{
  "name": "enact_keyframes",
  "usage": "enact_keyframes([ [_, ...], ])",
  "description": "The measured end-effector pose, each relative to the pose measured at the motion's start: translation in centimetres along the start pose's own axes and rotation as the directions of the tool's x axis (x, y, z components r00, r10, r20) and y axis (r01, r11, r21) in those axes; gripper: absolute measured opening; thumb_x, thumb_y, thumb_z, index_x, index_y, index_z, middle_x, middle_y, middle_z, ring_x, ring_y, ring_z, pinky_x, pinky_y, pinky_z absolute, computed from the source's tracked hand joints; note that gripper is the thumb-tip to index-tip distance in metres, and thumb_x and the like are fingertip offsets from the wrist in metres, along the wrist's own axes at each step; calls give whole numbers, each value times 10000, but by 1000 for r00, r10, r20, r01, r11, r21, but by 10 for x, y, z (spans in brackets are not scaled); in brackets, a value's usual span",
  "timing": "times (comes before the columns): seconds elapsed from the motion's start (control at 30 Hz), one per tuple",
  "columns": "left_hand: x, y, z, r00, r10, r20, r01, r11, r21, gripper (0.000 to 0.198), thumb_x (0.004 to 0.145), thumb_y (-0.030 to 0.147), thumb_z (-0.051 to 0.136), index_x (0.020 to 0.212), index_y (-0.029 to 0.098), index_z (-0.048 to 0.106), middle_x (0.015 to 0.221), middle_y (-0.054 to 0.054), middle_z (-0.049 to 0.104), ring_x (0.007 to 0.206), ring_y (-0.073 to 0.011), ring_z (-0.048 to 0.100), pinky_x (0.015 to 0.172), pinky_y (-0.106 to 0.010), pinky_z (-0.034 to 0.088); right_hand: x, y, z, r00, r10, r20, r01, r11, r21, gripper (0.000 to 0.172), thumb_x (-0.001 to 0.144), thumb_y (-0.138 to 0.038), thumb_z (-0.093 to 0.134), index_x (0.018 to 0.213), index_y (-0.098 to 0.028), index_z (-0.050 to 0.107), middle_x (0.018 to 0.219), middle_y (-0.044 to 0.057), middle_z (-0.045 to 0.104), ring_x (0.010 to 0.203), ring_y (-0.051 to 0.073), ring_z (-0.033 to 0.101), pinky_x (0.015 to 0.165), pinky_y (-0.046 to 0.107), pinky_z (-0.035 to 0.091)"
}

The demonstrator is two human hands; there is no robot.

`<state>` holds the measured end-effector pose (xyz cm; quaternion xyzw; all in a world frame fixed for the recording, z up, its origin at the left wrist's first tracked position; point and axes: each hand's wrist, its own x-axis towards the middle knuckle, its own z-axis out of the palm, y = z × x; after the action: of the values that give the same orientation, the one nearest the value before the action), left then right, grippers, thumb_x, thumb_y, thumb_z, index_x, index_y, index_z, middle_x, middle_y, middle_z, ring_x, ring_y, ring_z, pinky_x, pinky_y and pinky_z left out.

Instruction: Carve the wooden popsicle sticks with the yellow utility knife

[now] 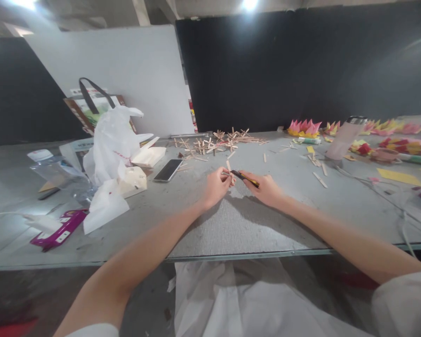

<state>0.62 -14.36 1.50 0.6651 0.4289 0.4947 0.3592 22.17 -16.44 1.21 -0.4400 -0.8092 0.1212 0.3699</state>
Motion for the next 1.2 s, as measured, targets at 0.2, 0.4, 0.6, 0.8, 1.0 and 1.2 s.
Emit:
enact_keyframes([
  [0.2, -3, 0, 0, 1000, 22, -22, -20, 995, 95, 148, 982, 317, 670, 914, 218, 585, 746, -27, 767, 656, -166, 734, 632, -279, 594, 0, -1, 2, 1000, -29, 3, 29, 999, 33, 463, 1048, -337, 512, 1443, -236, 732, 1068, 86, 849, 747, 180, 758, 717, 246, 540],
  [0.4, -4, -2, 0, 999, 19, -27, -16, 993, 117, 104, 972, 276, 652, 915, 221, 585, 752, -18, 770, 666, -167, 737, 651, -283, 589, -1, -2, 4, 1000, -6, 16, 6, 1000, -2, 474, 1044, -338, 513, 1459, -237, 719, 1003, 75, 853, 592, 152, 684, 624, 234, 493],
  [0.6, -4, -1, 2, 1000, 21, -22, -18, 994, 107, 95, 970, 260, 661, 926, 225, 585, 756, -23, 771, 669, -180, 745, 659, -293, 589, 0, -4, 3, 1000, -26, 4, 26, 1000, 0, 465, 1048, -321, 510, 1458, -257, 720, 1096, 86, 848, 675, 165, 738, 670, 237, 510],
  [0.8, -3, 2, 4, 1000, 15, -27, -12, 996, 84, 93, 990, 287, 651, 972, 220, 589, 773, -34, 780, 676, -180, 750, 675, -298, 599, 0, -3, 4, 1000, -16, -19, 16, 1000, 20, 459, 1046, -333, 521, 1439, -224, 732, 999, 80, 851, 621, 146, 688, 631, 227, 491],
  [1.0, 1, -2, -1, 999, 51, 14, -52, 997, 56, 144, 982, 350, 675, 981, 218, 615, 793, -35, 782, 717, -175, 752, 718, -298, 606, 1, -3, 2, 1000, -13, -21, 14, 998, 64, 466, 1041, -340, 527, 1432, -201, 737, 1122, 92, 842, 731, 159, 727, 713, 234, 529],
  [1.2, 5, -7, 0, 999, -32, 34, 34, 997, -67, 330, 937, 491, 755, 986, 187, 634, 785, -55, 784, 678, -177, 743, 710, -317, 621, 3, -2, -1, 1000, -2, -18, 4, 996, 95, 460, 1034, -336, 534, 1405, -176, 753, 1182, 96, 830, 819, 177, 749, 756, 235, 531],
])
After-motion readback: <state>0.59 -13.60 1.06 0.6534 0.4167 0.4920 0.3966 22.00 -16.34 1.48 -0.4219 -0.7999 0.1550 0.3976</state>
